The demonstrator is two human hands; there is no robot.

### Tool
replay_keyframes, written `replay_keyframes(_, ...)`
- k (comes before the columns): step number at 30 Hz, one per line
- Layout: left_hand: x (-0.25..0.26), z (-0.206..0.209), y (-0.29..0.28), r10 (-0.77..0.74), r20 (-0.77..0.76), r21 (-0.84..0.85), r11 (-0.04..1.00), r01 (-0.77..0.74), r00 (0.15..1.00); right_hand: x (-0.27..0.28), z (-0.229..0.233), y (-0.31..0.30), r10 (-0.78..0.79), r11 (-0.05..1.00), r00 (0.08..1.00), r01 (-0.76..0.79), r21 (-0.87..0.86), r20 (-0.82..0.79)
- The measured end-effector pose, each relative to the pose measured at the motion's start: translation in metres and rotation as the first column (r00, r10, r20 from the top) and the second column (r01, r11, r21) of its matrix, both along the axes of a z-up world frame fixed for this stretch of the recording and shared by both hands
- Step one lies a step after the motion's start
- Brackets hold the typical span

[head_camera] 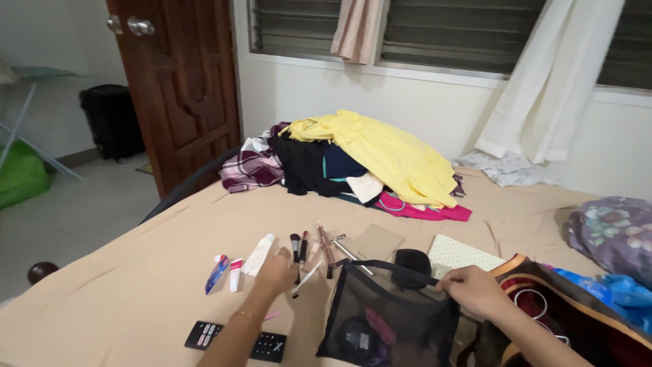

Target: The person packs makeup, brushes, and toiletries into a mesh pouch before placing it into a large bag. They then add a notebook, a tablet, a small case, and a package of wipes into the bag.

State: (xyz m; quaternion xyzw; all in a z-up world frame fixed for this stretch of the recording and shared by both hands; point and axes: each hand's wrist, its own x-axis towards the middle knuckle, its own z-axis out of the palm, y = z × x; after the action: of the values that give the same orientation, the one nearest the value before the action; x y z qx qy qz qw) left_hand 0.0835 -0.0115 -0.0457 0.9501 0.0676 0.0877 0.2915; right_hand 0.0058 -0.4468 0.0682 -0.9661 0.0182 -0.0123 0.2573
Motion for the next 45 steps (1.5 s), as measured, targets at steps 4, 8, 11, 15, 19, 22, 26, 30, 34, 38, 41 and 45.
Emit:
replay_keyframes(4,0.009,-0.01,-0.028,0.016,-0.036,0.018,1.0,-0.015,0.999,-0.012,0.006,0.009,-0.01,1.0,1.0,0.011,0.005,-0.02)
replay_keyframes(8,0.036,-0.047,-0.035,0.101,0.035,0.198,0.974,-0.106,0.994,-0.022,0.007,0.015,0.037,0.999,0.999,-0.037,0.026,0.026)
replay_keyframes(11,0.058,-0.076,-0.03,0.081,0.143,0.352,0.927,-0.127,0.986,-0.028,0.011,0.011,0.073,0.996,0.997,-0.074,0.047,0.026)
replay_keyframes(15,0.044,-0.071,-0.02,0.123,-0.013,0.292,0.95,-0.114,0.992,-0.033,0.018,0.011,0.067,0.997,0.997,-0.066,0.028,-0.036)
replay_keyframes(19,0.001,-0.026,-0.02,0.164,-0.162,-0.037,0.984,-0.172,0.973,-0.033,0.021,0.013,0.092,0.995,0.995,-0.091,0.039,-0.034)
replay_keyframes(22,-0.011,-0.001,-0.018,0.265,-0.09,-0.374,0.884,-0.28,0.96,-0.032,0.02,0.013,0.087,0.996,0.996,-0.086,0.012,-0.035)
replay_keyframes(26,-0.012,0.034,-0.027,0.175,0.132,-0.482,0.871,-0.092,0.976,-0.032,0.02,0.01,0.118,0.992,0.993,-0.117,0.042,-0.027)
replay_keyframes(30,-0.021,0.095,-0.079,-0.328,0.279,-0.384,0.823,0.418,0.902,-0.031,0.019,0.008,0.098,0.993,0.99,-0.091,0.078,-0.1)
replay_keyframes(34,-0.045,0.131,-0.157,-0.796,0.231,-0.489,0.402,0.774,0.559,-0.028,0.013,0.004,0.148,0.951,0.977,-0.097,0.294,-0.156)
replay_keyframes(38,-0.049,0.128,-0.213,-0.891,0.133,-0.398,0.354,0.847,0.435,-0.028,0.01,-0.001,0.189,0.937,0.971,-0.133,0.322,-0.148)
replay_keyframes(41,-0.015,0.1,-0.221,-0.94,-0.172,-0.353,0.339,0.872,0.296,-0.029,0.009,-0.006,0.202,0.94,0.97,-0.152,0.306,-0.139)
replay_keyframes(45,0.021,0.065,-0.21,-0.869,-0.437,0.005,0.256,0.967,0.232,-0.03,0.011,-0.018,0.176,0.928,0.966,-0.098,0.358,-0.19)
